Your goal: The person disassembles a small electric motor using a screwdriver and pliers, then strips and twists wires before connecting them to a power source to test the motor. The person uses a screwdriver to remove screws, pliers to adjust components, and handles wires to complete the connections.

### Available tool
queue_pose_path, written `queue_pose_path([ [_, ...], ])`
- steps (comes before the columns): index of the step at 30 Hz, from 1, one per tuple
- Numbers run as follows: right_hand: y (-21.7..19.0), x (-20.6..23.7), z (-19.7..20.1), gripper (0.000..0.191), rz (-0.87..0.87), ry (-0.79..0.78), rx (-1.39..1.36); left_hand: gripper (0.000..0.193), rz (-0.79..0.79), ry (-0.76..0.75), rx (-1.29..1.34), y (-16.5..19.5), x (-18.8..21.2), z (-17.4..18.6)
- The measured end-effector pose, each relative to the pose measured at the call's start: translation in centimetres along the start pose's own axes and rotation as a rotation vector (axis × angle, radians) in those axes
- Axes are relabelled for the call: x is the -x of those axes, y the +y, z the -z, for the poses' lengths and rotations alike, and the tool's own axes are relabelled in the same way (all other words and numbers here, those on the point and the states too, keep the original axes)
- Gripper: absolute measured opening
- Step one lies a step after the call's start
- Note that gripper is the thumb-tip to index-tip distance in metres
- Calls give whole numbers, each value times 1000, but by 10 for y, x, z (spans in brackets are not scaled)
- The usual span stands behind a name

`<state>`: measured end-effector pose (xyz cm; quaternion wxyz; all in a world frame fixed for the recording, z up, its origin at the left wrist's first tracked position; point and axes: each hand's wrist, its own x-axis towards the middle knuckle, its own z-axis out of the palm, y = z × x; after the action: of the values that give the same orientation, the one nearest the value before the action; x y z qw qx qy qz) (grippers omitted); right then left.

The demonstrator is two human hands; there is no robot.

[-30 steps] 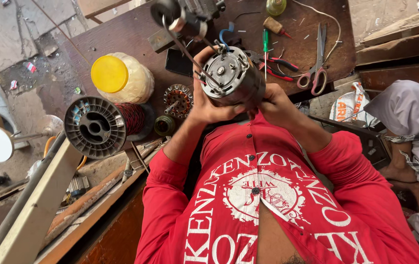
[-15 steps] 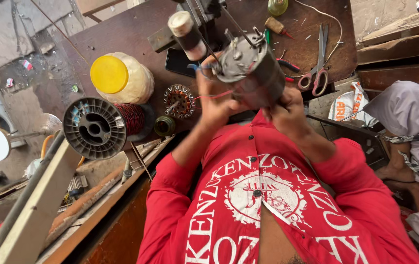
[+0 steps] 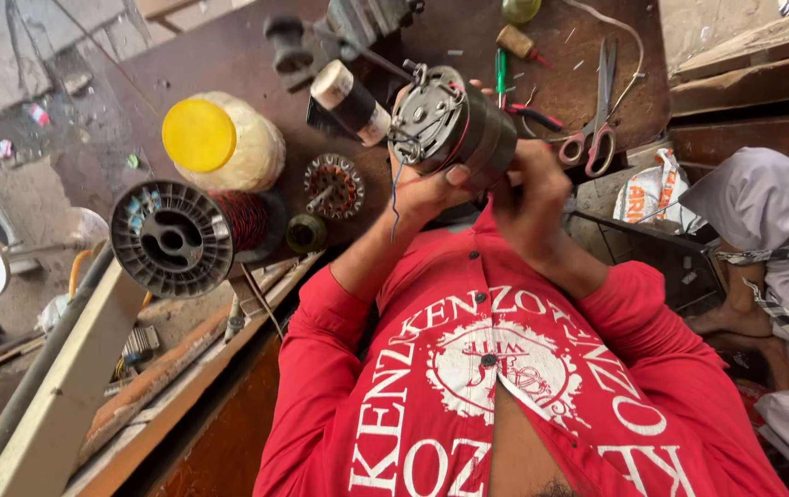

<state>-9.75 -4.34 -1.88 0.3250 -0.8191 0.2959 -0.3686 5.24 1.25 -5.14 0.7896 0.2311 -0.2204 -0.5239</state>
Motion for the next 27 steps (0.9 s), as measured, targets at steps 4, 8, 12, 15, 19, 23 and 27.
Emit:
queue_pose_path([
  [4,3,5,9,7,-268,-132,-263,99,3,-125,106,6,-13,-1],
  [8,3,-3,18,8,-607,-305,-693,105,26,-282,252,10,-16,1],
  [12,-13,-3,22,12,-659,-324,-795,116,72,-168,194,8,-18,5],
  [15,-25,5,18,16,-267,-133,-369,108,-5,-131,17,9,-16,4],
  [19,-9,2,19,12,-48,2,3,109,24,1,-127,13,-3,-8],
  [23,27,-3,10,20,214,4,264,102,-1,228,142,2,-3,-19],
  [27,52,20,-10,6,-189,-109,-23,99,129,230,-7,-1,-16,-1],
])
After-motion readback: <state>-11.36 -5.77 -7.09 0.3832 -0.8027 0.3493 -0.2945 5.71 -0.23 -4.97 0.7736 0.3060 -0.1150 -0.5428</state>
